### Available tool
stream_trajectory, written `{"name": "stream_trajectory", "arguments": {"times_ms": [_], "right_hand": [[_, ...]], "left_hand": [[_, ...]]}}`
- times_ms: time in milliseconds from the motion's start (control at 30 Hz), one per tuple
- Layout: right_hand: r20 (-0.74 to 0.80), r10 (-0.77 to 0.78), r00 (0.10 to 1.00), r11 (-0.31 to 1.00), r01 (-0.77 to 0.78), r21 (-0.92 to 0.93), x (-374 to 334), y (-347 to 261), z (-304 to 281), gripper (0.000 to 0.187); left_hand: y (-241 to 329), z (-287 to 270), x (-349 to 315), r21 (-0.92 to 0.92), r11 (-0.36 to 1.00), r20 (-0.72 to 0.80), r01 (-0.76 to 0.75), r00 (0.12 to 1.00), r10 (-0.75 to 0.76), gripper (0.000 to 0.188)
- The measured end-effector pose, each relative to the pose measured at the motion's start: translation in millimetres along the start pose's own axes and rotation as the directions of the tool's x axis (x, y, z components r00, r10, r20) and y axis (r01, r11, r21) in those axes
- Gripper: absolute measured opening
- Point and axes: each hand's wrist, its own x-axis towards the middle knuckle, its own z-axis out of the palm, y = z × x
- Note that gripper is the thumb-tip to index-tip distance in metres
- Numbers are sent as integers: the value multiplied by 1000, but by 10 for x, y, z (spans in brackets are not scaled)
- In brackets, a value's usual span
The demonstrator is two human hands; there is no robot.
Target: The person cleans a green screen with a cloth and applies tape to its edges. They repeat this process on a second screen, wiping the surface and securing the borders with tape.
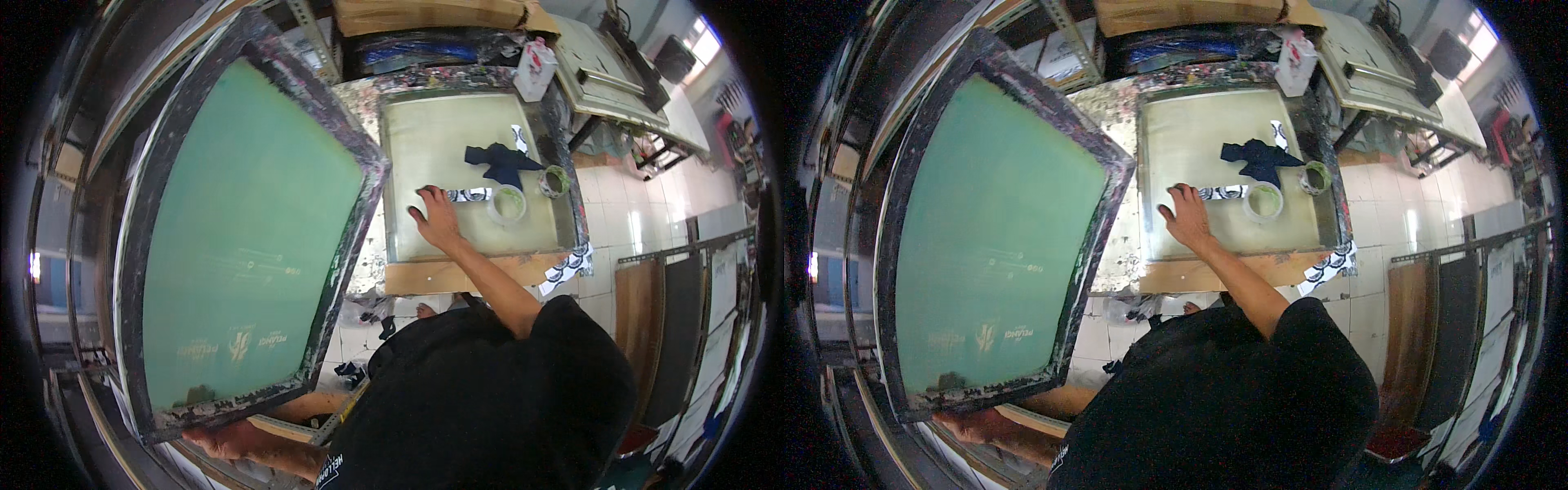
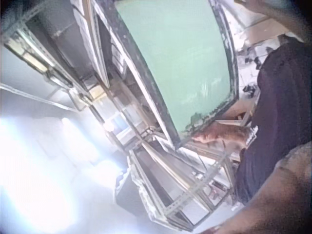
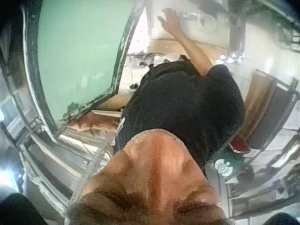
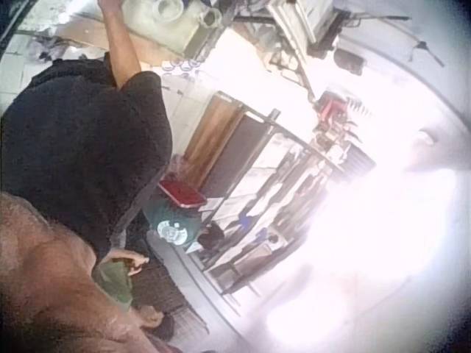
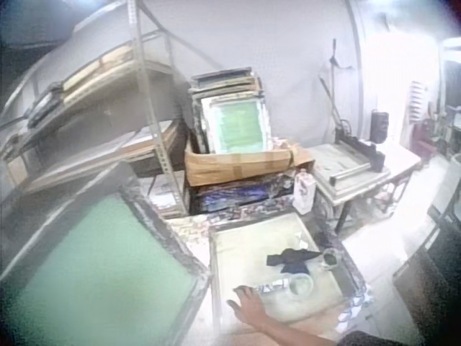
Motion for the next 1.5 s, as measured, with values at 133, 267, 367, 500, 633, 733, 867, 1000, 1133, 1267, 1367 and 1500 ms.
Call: {"name": "stream_trajectory", "arguments": {"times_ms": [133,267,367,500,633,733,867,1000,1133,1267,1367,1500], "right_hand": [[75,194,978,893,-144,-426,-472,524,-435,56],[-63,368,928,812,-354,-464,-778,742,-757,65],[-164,490,856,729,-506,-461,-955,819,-1060,70],[24,705,709,615,-594,-519,-860,805,-1504,69],[-120,405,906,914,-403,43,-674,964,-1593,60],[-193,381,904,742,-174,647,-253,1062,-1448,54],[177,288,941,548,-314,775,180,1265,-1493,49],[381,259,888,635,-453,626,139,1411,-1402,42],[499,224,837,621,-517,589,182,1517,-1241,46],[191,229,955,897,-283,341,402,1931,-937,56],[211,330,920,939,-342,23,696,1874,-1103,59],[120,387,914,922,-386,-37,648,1666,-1201,55]], "left_hand": [[-312,193,127,8,1000,259,6,966,-8,57],[-545,526,56,-104,989,477,105,878,-43,55],[-643,818,-41,-136,969,558,209,824,-99,54],[-784,1037,-148,-95,952,549,292,813,-195,52],[-995,1244,-194,-48,956,497,291,837,-229,58],[-1140,1330,-184,50,946,524,321,798,-298,63],[-1394,1429,-135,162,935,641,314,687,-342,56],[-1726,1622,-18,288,878,609,383,634,-477,46],[-2142,1611,177,380,810,516,447,624,-587,41],[-2730,1812,277,398,739,491,544,554,-672,36],[-3205,1952,239,344,691,497,636,501,-708,36],[-3724,1980,356,398,608,446,687,434,-783,35]]}}
